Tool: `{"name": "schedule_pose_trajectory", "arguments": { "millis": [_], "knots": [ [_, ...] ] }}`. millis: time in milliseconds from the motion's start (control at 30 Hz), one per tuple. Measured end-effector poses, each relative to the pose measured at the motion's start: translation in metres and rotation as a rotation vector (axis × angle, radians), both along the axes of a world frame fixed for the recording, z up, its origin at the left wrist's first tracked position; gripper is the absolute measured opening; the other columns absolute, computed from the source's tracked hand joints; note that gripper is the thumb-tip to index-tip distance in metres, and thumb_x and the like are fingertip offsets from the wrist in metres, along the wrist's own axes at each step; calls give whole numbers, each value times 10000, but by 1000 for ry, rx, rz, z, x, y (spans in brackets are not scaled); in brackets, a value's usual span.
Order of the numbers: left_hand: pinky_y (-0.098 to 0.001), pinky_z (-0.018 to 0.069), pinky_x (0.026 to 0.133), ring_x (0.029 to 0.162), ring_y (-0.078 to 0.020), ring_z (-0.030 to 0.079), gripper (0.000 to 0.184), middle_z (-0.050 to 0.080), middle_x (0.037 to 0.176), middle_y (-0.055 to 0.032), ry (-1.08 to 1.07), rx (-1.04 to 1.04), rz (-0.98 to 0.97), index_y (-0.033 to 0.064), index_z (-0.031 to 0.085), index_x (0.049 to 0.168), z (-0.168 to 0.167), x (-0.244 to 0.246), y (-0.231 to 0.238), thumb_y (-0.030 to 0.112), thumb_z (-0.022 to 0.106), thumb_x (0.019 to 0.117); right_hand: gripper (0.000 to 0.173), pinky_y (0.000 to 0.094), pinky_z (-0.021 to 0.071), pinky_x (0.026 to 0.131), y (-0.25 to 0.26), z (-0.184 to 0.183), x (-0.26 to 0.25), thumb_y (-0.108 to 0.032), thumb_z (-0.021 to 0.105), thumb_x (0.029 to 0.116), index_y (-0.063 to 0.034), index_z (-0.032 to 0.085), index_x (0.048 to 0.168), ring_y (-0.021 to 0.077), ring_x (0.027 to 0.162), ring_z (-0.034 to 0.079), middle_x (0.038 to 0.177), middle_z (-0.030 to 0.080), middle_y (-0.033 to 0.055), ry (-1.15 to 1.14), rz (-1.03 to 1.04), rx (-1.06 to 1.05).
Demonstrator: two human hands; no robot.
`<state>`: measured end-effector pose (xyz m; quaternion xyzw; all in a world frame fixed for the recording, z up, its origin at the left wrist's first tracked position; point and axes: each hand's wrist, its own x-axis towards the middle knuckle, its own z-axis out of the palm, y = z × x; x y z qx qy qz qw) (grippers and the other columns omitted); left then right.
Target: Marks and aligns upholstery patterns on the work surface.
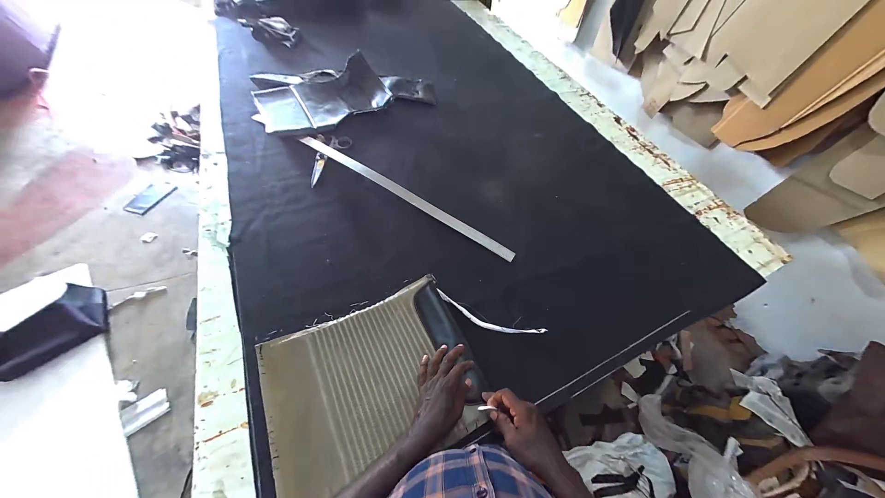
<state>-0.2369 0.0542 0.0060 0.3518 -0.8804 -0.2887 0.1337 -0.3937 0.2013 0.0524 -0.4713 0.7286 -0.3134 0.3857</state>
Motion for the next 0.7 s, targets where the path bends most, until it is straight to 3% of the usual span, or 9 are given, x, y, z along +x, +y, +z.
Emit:
{"name": "schedule_pose_trajectory", "arguments": {
  "millis": [67, 133, 200, 300, 433, 700],
  "knots": [
    [-562, 284, 1185, 1478, -197, 380, 384, 515, 1527, 101, -22, 23, -14, 307, 659, 1330, 7, 0, -18, 371, 393, 1062, 250, 434, 580, 845, -7, 5, 2, -239, 539, 1012, -129, 669, 1195, 190, 943, 708, 1062, 727, 50, 110, 62, 116],
    [-559, 342, 1150, 1440, -225, 428, 369, 519, 1524, 55, -19, -19, 8, 270, 661, 1346, 6, -1, -44, 316, 431, 1061, 258, 475, 577, 843, -12, 11, 0, -263, 529, 1018, -144, 653, 1210, 224, 952, 710, 1044, 726, 62, 138, 117, 204],
    [-578, 323, 1179, 1508, -266, 339, 370, 462, 1582, 20, -5, -114, 69, 262, 651, 1372, -4, -3, -76, 303, 465, 1054, 249, 484, 578, 860, -17, 18, -1, -269, 536, 1018, -148, 648, 1205, 233, 984, 714, 1074, 731, 61, 153, 169, 265],
    [-623, 228, 1225, 1564, -333, 205, 460, 365, 1648, -35, 20, -211, 112, 238, 581, 1460, -12, -8, -118, 406, 450, 1052, 241, 514, 566, 844, -24, 29, -2, -252, 545, 1017, -140, 644, 1206, 270, 979, 709, 1046, 726, 84, 171, 223, 360],
    [-608, 136, 1257, 1573, -338, 170, 542, 339, 1660, -43, -21, -280, 112, 273, 537, 1496, -17, -17, -138, 536, 406, 1040, 235, 524, 568, 835, -27, 26, -10, -258, 562, 1006, -136, 653, 1185, 266, 957, 715, 1024, 733, 86, 110, 239, 378],
    [-595, 127, 1257, 1568, -339, 180, 541, 324, 1667, -35, -154, -280, 134, 303, 517, 1507, -10, -23, -135, 542, 376, 1042, 228, 522, 569, 762, -43, 30, -24, -272, 575, 988, -141, 667, 1151, 255, 839, 707, 912, 716, 78, 52, 264, 418]
  ]
}}
